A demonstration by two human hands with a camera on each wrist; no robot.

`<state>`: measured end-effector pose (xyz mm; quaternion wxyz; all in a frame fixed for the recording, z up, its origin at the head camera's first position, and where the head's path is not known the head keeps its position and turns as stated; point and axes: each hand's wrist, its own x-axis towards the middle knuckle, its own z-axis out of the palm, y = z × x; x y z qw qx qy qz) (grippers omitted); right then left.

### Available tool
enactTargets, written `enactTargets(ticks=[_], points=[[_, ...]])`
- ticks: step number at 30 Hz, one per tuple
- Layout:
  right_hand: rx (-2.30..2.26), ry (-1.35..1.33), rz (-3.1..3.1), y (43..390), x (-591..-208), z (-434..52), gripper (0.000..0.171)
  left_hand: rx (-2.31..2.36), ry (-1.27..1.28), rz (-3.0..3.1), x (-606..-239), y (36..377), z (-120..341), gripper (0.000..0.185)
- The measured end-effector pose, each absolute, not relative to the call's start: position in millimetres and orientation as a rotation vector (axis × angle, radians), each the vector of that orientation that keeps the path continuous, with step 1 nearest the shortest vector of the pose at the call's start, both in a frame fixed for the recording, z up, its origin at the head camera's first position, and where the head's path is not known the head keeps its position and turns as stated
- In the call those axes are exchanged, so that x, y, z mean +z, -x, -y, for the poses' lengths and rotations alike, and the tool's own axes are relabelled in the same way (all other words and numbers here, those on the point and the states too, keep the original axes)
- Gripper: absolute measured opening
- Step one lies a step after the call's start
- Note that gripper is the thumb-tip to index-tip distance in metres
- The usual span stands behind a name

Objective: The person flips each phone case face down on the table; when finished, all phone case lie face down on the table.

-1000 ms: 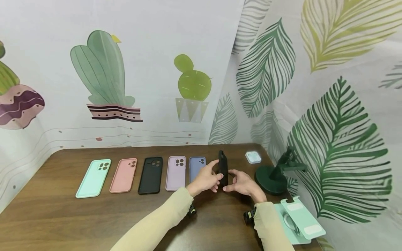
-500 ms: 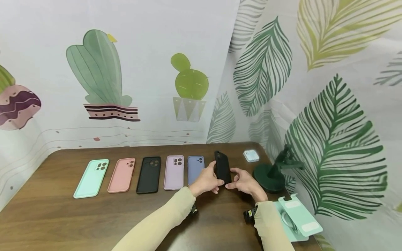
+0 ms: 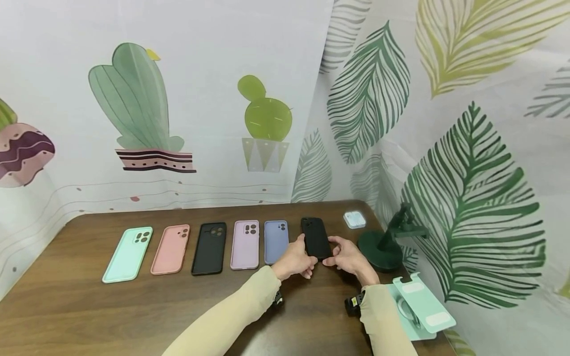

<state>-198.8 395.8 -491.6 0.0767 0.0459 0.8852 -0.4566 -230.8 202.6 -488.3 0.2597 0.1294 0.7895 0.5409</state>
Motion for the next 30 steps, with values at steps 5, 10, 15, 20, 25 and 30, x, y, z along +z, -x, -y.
enactTargets(ticks=[5,10,15,20,25,30], points=[[-1.365,-0.157,-2.65,199,-491,-395,0.085,1.488,-0.321,-2.106,-489,229,-204,0.091],[-1.344,-0.181,-2.65,199,-491,-395,0.085,1.49,-0.322,-2.12,-488,228,-204,0.088],[-1.336,-0.214,-2.645,199,-491,-396,0.087,1.484,-0.332,-2.115,-488,228,-204,0.088],[-1.312,-0.247,-2.695,192,-490,-396,0.091,1.463,-0.421,-2.106,-487,225,-195,0.091],[-1.288,-0.248,-2.792,182,-487,-389,0.089,1.414,-0.474,-2.147,-478,224,-173,0.097],[-1.314,-0.203,-2.827,177,-481,-373,0.087,1.322,-0.476,-2.231,-467,228,-145,0.11]])
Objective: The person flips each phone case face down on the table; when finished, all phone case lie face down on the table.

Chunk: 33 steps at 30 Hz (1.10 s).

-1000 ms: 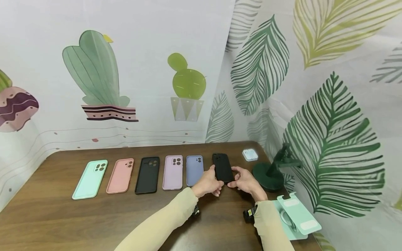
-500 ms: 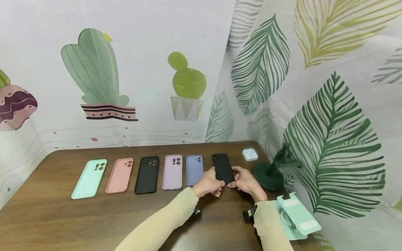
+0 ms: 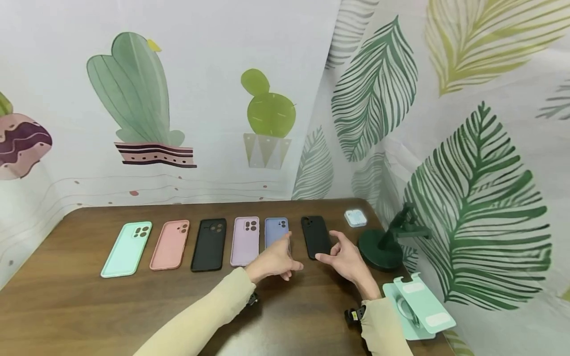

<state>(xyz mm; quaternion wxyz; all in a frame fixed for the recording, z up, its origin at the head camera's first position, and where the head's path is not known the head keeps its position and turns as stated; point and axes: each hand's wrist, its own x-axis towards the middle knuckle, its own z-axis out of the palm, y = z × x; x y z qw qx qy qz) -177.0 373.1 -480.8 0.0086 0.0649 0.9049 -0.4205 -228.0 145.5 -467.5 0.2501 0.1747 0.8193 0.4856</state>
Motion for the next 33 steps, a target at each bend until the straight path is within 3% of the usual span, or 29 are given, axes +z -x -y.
enactTargets(ticks=[8,20,25,33], points=[[-1.297,-0.07,-2.815,179,-475,-341,0.087,1.235,-0.435,-2.405,-464,243,-108,0.113],[-1.259,-0.108,-2.706,196,-492,-301,0.091,0.993,-0.384,-2.432,-475,254,-105,0.078],[-1.215,-0.143,-2.717,205,-495,-293,0.093,0.987,-0.369,-2.465,-496,268,-111,0.06],[-1.153,-0.191,-2.717,212,-495,-287,0.091,0.893,-0.436,-2.61,-527,283,-121,0.059]])
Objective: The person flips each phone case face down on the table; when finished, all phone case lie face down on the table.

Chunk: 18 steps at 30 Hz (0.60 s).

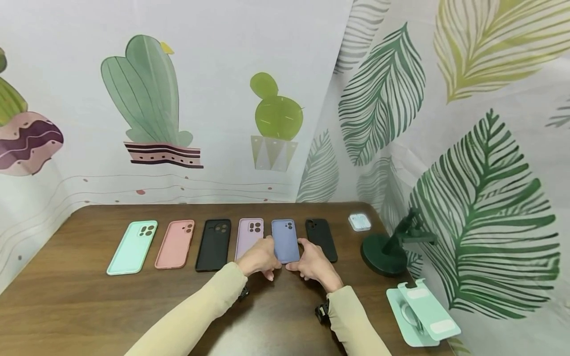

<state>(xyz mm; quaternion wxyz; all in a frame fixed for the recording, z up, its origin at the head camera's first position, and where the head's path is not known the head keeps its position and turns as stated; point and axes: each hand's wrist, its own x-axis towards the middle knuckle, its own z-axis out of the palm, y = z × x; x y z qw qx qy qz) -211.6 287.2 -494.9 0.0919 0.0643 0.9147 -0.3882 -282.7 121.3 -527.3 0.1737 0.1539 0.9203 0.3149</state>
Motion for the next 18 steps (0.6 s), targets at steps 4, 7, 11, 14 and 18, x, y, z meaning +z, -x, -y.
enactTargets(ticks=[4,7,11,14,18], points=[[-1.182,-0.193,-2.705,212,-494,-287,0.085,0.813,-0.465,-2.705,-531,283,-125,0.059],[-1.239,-0.19,-2.702,210,-494,-288,0.083,0.834,-0.452,-2.697,-533,284,-126,0.063],[-1.295,-0.172,-2.714,207,-494,-290,0.084,0.896,-0.418,-2.648,-529,281,-125,0.071],[-1.306,-0.164,-2.725,205,-495,-290,0.085,0.934,-0.413,-2.631,-521,276,-121,0.074],[-1.302,-0.163,-2.746,202,-493,-289,0.084,1.09,-0.433,-2.525,-506,265,-114,0.058]])
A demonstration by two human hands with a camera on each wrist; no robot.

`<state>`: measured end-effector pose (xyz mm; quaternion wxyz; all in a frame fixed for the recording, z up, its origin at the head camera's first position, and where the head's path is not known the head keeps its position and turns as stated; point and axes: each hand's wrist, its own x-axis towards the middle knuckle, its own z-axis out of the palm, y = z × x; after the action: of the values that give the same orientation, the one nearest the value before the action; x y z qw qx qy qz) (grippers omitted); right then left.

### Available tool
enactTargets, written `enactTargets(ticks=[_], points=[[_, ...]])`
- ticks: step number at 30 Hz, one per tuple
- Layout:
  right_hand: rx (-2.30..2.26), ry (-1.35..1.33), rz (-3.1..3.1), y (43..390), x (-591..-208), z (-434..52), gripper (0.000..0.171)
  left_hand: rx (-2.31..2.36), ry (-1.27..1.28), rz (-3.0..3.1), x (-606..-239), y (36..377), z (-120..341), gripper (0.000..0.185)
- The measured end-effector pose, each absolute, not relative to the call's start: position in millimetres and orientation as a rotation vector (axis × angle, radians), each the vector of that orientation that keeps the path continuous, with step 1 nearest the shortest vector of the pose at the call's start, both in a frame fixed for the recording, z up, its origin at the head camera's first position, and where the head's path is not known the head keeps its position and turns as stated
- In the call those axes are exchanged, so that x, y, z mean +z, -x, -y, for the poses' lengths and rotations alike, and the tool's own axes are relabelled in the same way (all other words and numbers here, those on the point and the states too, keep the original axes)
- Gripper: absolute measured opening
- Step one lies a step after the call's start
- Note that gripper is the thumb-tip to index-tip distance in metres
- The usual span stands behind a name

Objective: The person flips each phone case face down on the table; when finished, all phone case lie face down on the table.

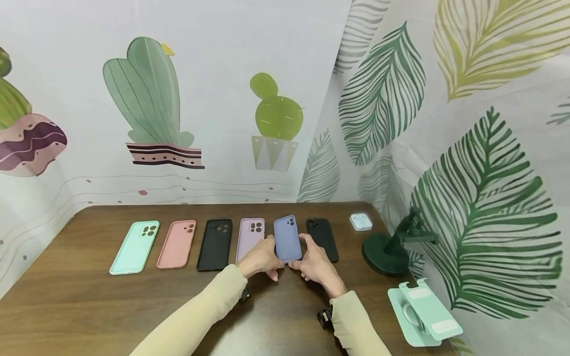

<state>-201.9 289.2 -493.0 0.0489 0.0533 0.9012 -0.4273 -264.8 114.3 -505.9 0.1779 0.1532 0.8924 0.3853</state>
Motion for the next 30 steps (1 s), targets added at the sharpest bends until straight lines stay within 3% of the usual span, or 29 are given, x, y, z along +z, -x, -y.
enactTargets(ticks=[5,13,25,30], points=[[-1.267,-0.139,-2.805,198,-487,-288,0.083,1.352,-0.388,-2.254,-482,248,-107,0.027],[-1.245,-0.077,-2.847,190,-479,-284,0.084,1.43,-0.35,-2.199,-480,242,-112,0.06],[-1.208,-0.075,-2.841,192,-476,-277,0.087,1.529,-0.309,-1.996,-478,245,-107,0.048],[-1.207,-0.045,-2.794,198,-490,-280,0.09,1.55,-0.325,-2.031,-475,248,-99,0.064]])
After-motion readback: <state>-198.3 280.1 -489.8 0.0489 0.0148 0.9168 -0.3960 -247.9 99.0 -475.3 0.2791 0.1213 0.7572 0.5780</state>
